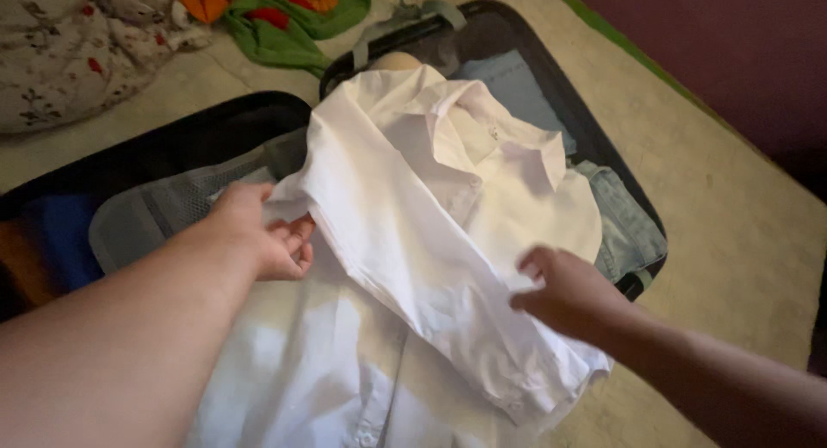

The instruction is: The person packs various clothing items into a suitcase, including placing smaller garments into a mesh compartment and taking a white shirt from a hanger to place it inside the luggage.

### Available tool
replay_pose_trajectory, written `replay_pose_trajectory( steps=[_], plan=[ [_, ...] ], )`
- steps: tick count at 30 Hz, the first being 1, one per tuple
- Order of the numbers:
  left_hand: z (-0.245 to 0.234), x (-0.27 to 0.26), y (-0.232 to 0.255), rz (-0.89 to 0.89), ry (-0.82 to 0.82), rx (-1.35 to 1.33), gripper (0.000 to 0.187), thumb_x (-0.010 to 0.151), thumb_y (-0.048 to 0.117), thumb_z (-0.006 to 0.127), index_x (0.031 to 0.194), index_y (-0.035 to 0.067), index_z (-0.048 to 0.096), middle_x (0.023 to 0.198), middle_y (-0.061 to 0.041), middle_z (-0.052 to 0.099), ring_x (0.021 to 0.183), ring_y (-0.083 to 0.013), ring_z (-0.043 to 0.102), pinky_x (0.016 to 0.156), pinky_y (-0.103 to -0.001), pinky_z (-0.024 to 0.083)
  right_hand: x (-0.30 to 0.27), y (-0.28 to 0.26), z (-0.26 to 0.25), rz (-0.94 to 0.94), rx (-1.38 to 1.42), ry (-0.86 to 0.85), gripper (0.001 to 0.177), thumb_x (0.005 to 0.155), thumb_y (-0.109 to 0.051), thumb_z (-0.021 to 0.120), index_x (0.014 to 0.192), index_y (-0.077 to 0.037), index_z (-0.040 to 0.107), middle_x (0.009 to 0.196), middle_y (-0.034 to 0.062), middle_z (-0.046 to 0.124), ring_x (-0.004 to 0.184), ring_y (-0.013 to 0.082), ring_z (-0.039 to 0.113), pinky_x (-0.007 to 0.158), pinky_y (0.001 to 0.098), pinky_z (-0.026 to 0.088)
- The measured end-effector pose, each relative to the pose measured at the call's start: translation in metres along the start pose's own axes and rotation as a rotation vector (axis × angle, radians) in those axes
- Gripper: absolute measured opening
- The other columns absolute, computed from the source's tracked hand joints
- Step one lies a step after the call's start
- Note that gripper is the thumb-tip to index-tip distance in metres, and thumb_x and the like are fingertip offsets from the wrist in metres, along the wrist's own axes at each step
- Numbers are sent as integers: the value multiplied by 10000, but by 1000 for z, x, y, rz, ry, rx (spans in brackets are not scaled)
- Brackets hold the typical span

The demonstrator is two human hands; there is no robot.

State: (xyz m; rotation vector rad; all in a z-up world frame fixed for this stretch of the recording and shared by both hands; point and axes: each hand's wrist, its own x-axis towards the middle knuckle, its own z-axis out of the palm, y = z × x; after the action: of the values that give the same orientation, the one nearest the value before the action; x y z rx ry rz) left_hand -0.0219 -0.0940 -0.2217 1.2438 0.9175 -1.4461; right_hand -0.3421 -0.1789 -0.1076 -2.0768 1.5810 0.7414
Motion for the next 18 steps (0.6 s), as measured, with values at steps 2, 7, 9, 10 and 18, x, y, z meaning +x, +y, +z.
replay_pose_trajectory(
  steps=[2, 7, 9, 10, 18],
  plan=[
    [-1, -5, 0, -186, -7, -109, 515, 936, 573, 574, 1237, 157, 612, 1282, 77, 720, 1126, -43, 632, 1021, -358, 300, 12, -2, -1, 88, 287, -110, 674, 827, -298, 796, 1420, -156, 509, 1456, 73, 579, 1119, 295, 714, 1010, 439, 561],
    [18, -25, 8, -41, -155, -18, 544, 906, 592, 518, 1287, 222, 633, 1369, 15, 698, 1233, -205, 625, 1059, -494, 387, 30, -13, 0, 191, 610, -355, 962, 847, -291, 772, 1626, -255, 208, 1642, 89, 378, 1112, 382, 781, 999, 486, 566],
    [18, -24, 10, 42, -205, 24, 531, 898, 556, 509, 1309, 241, 625, 1392, -14, 675, 1277, -253, 597, 1058, -548, 367, 36, -14, 5, 223, 538, -411, 819, 889, -337, 763, 1580, -181, 351, 1602, 154, 465, 1243, 200, 580, 1115, 394, 471],
    [18, -22, 12, 128, -311, -88, 582, 909, 534, 528, 1351, 163, 601, 1415, -61, 662, 1317, -293, 590, 1051, -613, 381, 36, -14, 5, 226, 539, -415, 819, 889, -337, 763, 1580, -181, 351, 1602, 154, 465, 1243, 200, 580, 1115, 394, 471],
    [26, -2, 3, 570, 151, 225, 665, 865, 411, 639, 1416, 83, 467, 1473, -166, 504, 1372, -369, 480, 1074, -602, 380, 41, -8, -8, 228, 664, -245, 515, 966, -301, 596, 1453, -150, 522, 1445, 128, 659, 1083, 272, 744, 1004, 429, 571]
  ],
)
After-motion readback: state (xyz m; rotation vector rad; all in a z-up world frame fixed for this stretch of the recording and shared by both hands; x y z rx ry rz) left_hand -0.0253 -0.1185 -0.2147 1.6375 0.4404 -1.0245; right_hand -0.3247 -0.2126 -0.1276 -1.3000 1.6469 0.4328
